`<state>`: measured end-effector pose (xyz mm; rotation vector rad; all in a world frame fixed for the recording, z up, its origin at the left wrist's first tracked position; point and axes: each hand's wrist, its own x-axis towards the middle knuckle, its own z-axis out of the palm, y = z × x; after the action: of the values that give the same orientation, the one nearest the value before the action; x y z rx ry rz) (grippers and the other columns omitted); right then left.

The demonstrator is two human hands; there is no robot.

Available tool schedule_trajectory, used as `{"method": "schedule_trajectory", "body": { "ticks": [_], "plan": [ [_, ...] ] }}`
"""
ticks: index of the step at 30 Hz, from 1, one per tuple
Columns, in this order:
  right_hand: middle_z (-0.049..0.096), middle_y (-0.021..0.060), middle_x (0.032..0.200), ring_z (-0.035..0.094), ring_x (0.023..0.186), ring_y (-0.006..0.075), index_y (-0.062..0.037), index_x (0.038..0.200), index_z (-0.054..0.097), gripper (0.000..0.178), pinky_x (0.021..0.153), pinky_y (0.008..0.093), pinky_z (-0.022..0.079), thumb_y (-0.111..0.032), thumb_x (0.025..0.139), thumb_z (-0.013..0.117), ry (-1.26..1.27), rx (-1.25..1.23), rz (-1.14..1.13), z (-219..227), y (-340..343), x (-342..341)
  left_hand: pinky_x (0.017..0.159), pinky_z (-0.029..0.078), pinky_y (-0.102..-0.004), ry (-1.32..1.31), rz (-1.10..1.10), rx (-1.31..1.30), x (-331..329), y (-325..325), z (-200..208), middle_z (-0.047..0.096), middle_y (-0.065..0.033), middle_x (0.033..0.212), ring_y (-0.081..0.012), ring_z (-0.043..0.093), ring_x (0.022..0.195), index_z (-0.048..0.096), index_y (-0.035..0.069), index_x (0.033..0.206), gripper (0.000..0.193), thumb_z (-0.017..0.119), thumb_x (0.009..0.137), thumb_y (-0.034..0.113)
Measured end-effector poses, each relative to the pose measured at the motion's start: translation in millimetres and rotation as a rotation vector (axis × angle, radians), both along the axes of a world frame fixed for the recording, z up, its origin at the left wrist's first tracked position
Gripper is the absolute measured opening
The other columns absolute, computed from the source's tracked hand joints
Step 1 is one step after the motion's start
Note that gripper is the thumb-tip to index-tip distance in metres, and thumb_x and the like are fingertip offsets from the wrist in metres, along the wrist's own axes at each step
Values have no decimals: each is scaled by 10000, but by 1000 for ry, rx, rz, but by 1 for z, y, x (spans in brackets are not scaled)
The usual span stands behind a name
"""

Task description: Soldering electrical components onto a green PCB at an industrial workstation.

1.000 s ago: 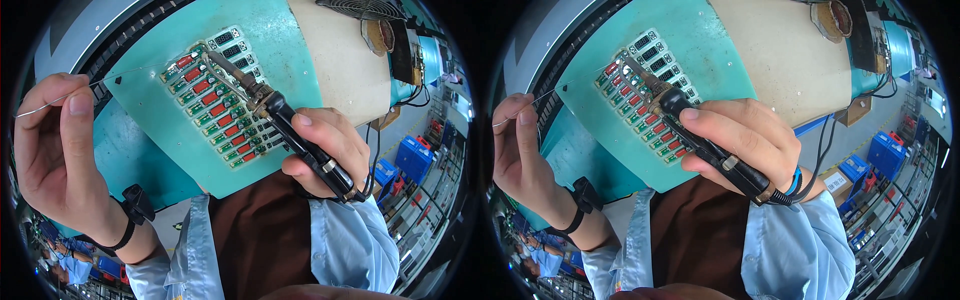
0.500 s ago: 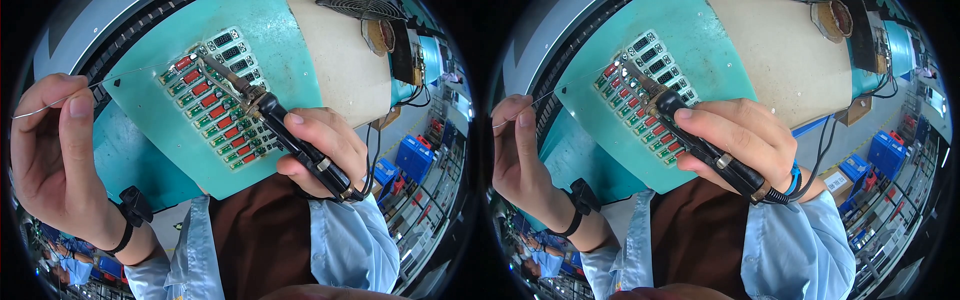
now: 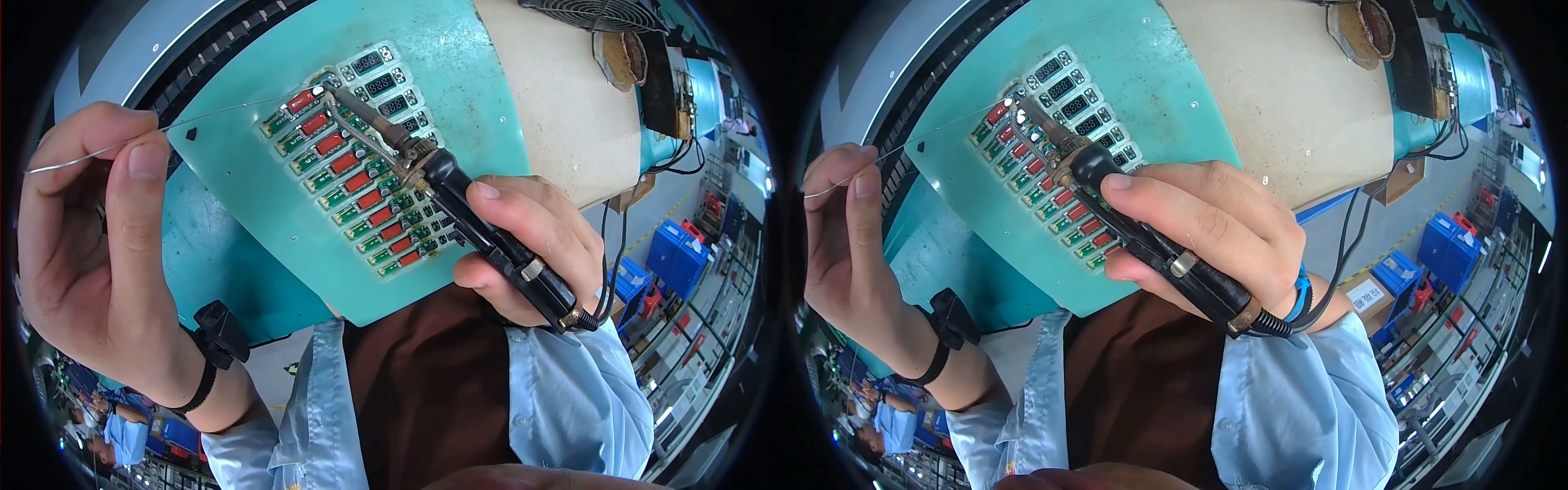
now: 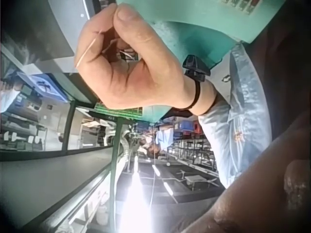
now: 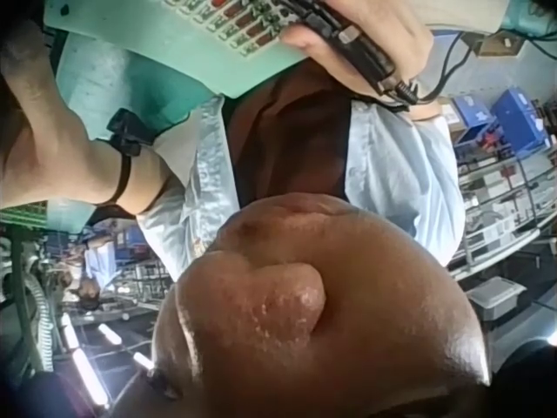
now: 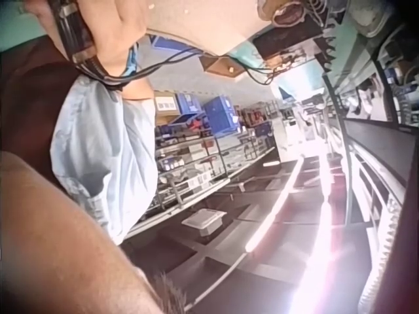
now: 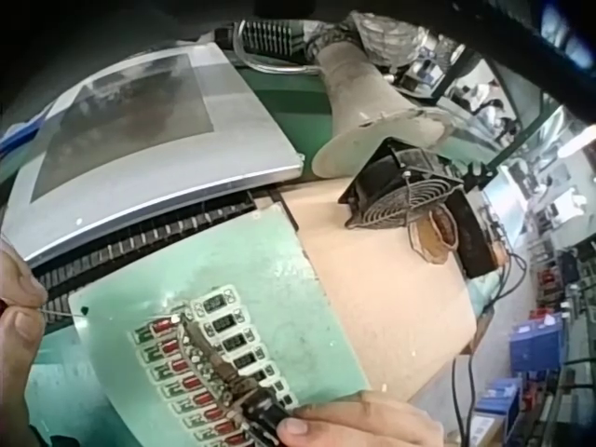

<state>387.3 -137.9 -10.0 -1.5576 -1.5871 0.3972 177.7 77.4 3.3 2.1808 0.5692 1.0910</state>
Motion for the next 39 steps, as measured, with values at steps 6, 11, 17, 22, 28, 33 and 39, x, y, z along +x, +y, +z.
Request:
{"method": "schedule_trajectory", "body": {
  "ticks": [6,11,17,22,28,33,39],
  "plan": [
    [712,215,1028,722,897,296,62,1209,652,562,802,351,565,-345,860,820,3,-24,-10,5,-2,-1,865,531,-252,206,75,-103,-3,-3,19,701,-148,1053,-173,677,935,669,-58,1042,98,644,948,-50],
    [712,216,1027,724,897,292,63,1210,650,565,794,340,567,-352,863,816,-12,-16,-37,2,-4,0,910,549,-271,145,131,83,-5,1,-5,705,-147,1064,-193,696,982,680,-40,1044,95,631,963,-39],
    [721,164,1024,714,831,254,-2,1210,690,484,696,322,549,-262,831,841,43,37,-89,1,-6,-4,859,532,-248,359,125,147,0,-6,13,702,-148,1051,-169,676,935,668,-60,1035,93,650,944,-51],
    [717,172,1016,709,815,261,-5,1206,687,480,689,320,545,-281,842,834,4,71,-88,2,-9,-2,858,536,-250,288,51,118,-10,-6,22,701,-153,1054,-170,676,938,666,-61,1037,96,649,942,-54],
    [718,167,1017,710,817,261,-6,1204,687,472,683,322,544,-279,847,833,7,57,-92,-1,-12,-2,896,560,-272,476,107,109,-6,-8,25,703,-167,1073,-197,697,990,669,-50,1044,96,628,957,-52],
    [721,154,1013,711,818,258,-2,1200,688,464,682,323,544,-268,848,833,12,45,-62,-2,-7,0,852,539,-253,317,125,33,0,-8,19,700,-159,1059,-173,674,935,659,-67,1041,100,645,943,-59],
    [721,149,1006,712,826,259,-11,1195,697,457,682,322,544,-266,842,836,11,64,-59,-4,-4,-1,764,492,-217,138,-3,-68,-1,-5,15,693,-152,1016,-129,630,829,643,-102,1032,129,677,909,-78]
  ]
}}
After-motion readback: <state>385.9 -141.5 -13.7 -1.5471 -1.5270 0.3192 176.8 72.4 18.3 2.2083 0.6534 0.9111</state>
